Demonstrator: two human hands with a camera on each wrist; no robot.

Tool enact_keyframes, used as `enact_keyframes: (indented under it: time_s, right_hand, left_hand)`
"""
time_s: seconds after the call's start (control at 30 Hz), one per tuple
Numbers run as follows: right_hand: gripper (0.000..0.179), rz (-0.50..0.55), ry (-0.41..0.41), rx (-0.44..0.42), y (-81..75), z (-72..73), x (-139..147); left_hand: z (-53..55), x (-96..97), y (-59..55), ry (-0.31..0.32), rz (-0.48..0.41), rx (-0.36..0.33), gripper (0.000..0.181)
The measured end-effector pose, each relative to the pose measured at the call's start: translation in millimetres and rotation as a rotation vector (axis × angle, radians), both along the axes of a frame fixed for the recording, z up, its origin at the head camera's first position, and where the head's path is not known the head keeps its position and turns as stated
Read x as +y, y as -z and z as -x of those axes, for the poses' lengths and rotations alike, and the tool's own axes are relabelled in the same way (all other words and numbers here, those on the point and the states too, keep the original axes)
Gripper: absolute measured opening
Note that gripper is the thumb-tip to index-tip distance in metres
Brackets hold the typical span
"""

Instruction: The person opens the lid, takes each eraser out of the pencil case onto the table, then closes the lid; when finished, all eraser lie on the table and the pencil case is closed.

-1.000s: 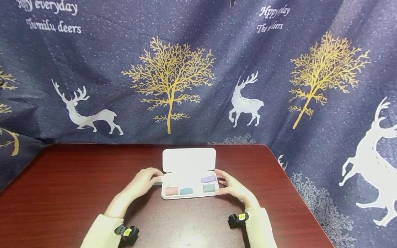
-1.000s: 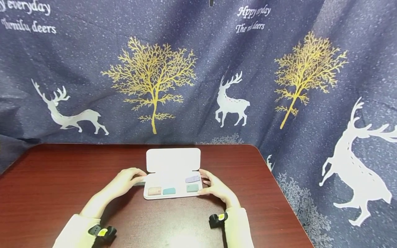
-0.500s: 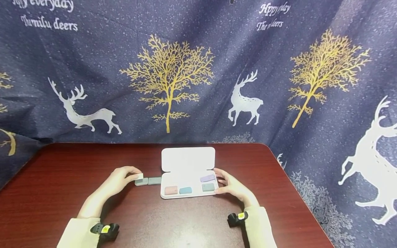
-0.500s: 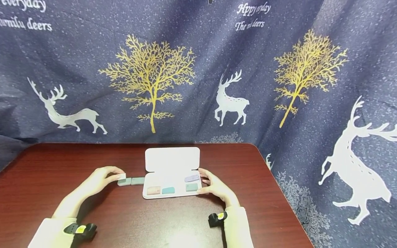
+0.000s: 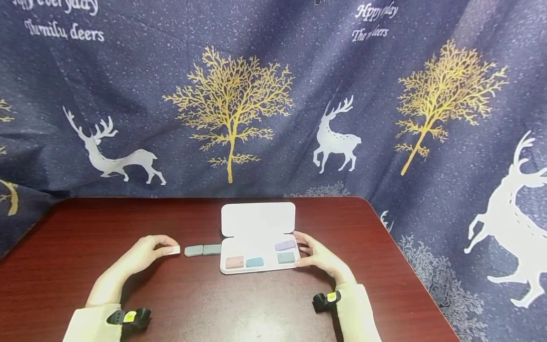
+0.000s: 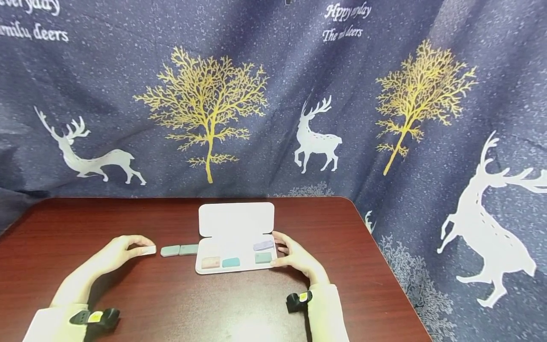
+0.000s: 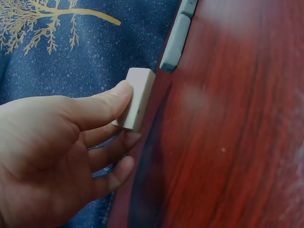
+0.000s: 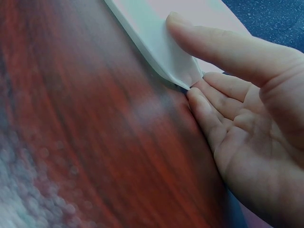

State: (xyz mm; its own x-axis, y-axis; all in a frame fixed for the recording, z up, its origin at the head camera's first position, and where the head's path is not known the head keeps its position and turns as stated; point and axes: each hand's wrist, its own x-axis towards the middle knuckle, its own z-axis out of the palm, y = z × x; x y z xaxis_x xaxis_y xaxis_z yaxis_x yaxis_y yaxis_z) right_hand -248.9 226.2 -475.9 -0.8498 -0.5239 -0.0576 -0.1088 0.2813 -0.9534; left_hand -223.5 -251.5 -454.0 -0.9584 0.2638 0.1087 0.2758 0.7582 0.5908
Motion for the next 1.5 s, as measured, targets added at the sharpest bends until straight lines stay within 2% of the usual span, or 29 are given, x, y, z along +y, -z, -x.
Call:
enact_keyframes:
  time_s: [0.13, 0.47, 0.73, 1.17, 1.5]
  right_hand:
    - [0.087, 0.001, 0.002, -0.005, -0.3, 0.1, -1.0]
    - [0.085, 0.002, -0.014, 0.022, -0.2, 1.2, -0.4]
    - [0.086, 0.0, -0.007, 0.01, -0.3, 0.0, 0.2]
    - [0.085, -0.008, -0.004, 0.022, -1.0, 0.6, 0.3]
    - [0.088, 0.019, -0.012, -0.012, -3.0, -0.1, -1.5]
  left_hand:
    - [0.6, -1.1, 1.8, 0.016, 0.012, -0.009, 0.02]
    - [2.7, 1.1, 5.0, 0.028, 0.017, 0.031, 0.016]
    - [2.5, 5.9, 5.1, 0.057, 0.011, 0.007, 0.014]
    - [3.0, 8.0, 7.1, 0.048, 0.023, 0.023, 0.011]
    - [2.4, 7.9, 10.0, 0.018, 0.038, 0.053, 0.01]
